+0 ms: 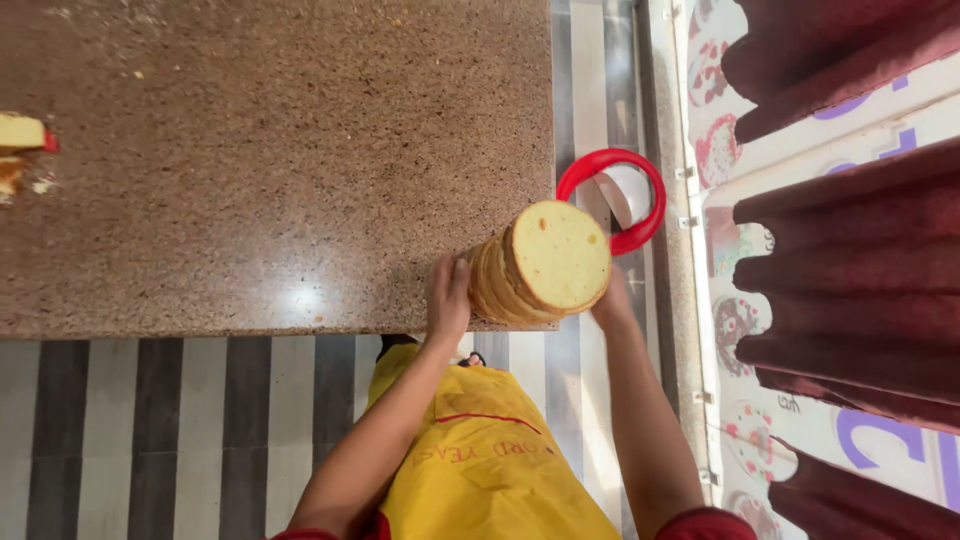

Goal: The person picks up round cake slices one at a time and arranges them in rows on trays and boards, grouping yellow, red, and brown slices into separate areas and stacking some slices. Another worker assists with moving slices at the far end of the table.

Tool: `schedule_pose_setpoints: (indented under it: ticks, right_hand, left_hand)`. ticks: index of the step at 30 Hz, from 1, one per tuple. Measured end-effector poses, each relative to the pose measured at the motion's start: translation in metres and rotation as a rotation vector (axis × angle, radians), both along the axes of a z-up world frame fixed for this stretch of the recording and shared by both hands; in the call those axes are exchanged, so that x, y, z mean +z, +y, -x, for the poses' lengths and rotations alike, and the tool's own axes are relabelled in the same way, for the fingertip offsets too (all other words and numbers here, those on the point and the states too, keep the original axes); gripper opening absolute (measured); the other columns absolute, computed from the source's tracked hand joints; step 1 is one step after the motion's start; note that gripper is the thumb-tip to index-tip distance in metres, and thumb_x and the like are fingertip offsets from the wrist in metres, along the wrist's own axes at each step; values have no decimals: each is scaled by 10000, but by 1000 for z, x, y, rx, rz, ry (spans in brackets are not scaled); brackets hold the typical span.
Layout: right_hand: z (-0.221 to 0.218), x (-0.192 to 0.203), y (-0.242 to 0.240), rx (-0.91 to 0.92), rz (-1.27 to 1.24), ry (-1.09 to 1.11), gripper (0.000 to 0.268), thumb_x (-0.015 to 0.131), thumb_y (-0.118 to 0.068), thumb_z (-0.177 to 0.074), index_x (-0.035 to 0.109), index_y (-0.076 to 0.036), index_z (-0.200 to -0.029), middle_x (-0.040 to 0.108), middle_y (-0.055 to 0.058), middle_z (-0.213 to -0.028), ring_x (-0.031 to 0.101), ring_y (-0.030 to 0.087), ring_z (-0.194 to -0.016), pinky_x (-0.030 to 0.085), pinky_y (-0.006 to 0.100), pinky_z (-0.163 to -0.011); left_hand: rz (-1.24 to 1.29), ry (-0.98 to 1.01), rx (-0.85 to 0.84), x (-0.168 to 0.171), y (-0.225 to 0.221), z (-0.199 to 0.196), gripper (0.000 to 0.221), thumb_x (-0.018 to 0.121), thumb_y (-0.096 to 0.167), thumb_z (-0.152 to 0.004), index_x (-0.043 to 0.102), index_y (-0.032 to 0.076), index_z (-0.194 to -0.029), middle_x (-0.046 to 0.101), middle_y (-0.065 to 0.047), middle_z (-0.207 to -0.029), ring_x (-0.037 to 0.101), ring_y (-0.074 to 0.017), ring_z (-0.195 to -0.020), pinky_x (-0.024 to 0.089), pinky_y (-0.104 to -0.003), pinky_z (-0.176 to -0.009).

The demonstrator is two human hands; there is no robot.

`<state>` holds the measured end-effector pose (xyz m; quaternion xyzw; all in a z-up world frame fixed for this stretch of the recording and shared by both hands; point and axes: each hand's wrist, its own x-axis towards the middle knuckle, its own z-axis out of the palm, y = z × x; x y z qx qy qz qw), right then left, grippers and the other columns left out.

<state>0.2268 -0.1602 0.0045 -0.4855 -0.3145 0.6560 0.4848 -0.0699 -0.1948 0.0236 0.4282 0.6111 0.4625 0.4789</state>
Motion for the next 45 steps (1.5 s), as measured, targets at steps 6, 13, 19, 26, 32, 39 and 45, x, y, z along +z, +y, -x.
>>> schedule_pose_setpoints:
  ticks: [6,13,19,26,32,39,45]
  right_hand:
    - [15,133,-27,-101,49,-411,610,385,-514,-1073,707,-29,-1258,742,80,-1166,680,153,-1060,531,301,-867]
    - [78,192,-24,-131,-4,-568,468,720,-272,-939,571,-9,-1296,710,87,-1024,652,154,-865,512,302,-691]
    - [140,227,-17,-155,-69,-436,564,747,-121,-884,434,-9,-1339,716,163,-1012,703,195,-795,571,288,-572]
    - [109,180,-54,-374,-350,-1082,451,750,-183,-953,613,36,-1323,685,199,-1266,688,231,-1099,618,331,-803]
    - [83,154,-55,-233,172,-735,563,725,-279,-925,576,14,-1382,718,151,-1147,714,167,-934,601,318,-734]
    - [87,147,-30,-206,258,-720,521,779,-231,-881,645,42,-1305,744,146,-1019,697,191,-816,552,315,-662]
    - [81,147,-24,-241,154,-431,539,778,-106,-872,555,87,-1323,695,192,-1161,705,221,-990,557,348,-883]
  left_hand:
    - [-102,136,-185,154,23,5,655,586,554,-948,639,33,-1341,655,-105,-1108,657,-227,-1007,536,-352,-885]
    - [-42,75,-317,146,46,13,572,719,477,-860,741,-11,-1158,681,-95,-967,658,-203,-868,535,-340,-776]
    - [167,-440,-218,137,48,54,681,796,275,-831,493,14,-1382,652,-133,-1236,644,-223,-1138,503,-353,-956]
    - [76,-450,62,31,27,142,810,824,83,-740,375,59,-1414,578,-174,-1298,620,-282,-1202,549,-414,-1025]
    - [71,-35,55,-56,13,124,793,863,191,-766,421,40,-1407,594,-190,-1318,608,-301,-1196,513,-419,-1002]
    - [350,205,-83,-12,4,125,823,785,416,-792,386,78,-1428,617,-192,-1326,651,-313,-1168,527,-428,-986]
    - [78,688,-43,10,1,120,815,864,498,-810,478,77,-1391,496,-239,-1416,482,-351,-1294,363,-530,-1015]
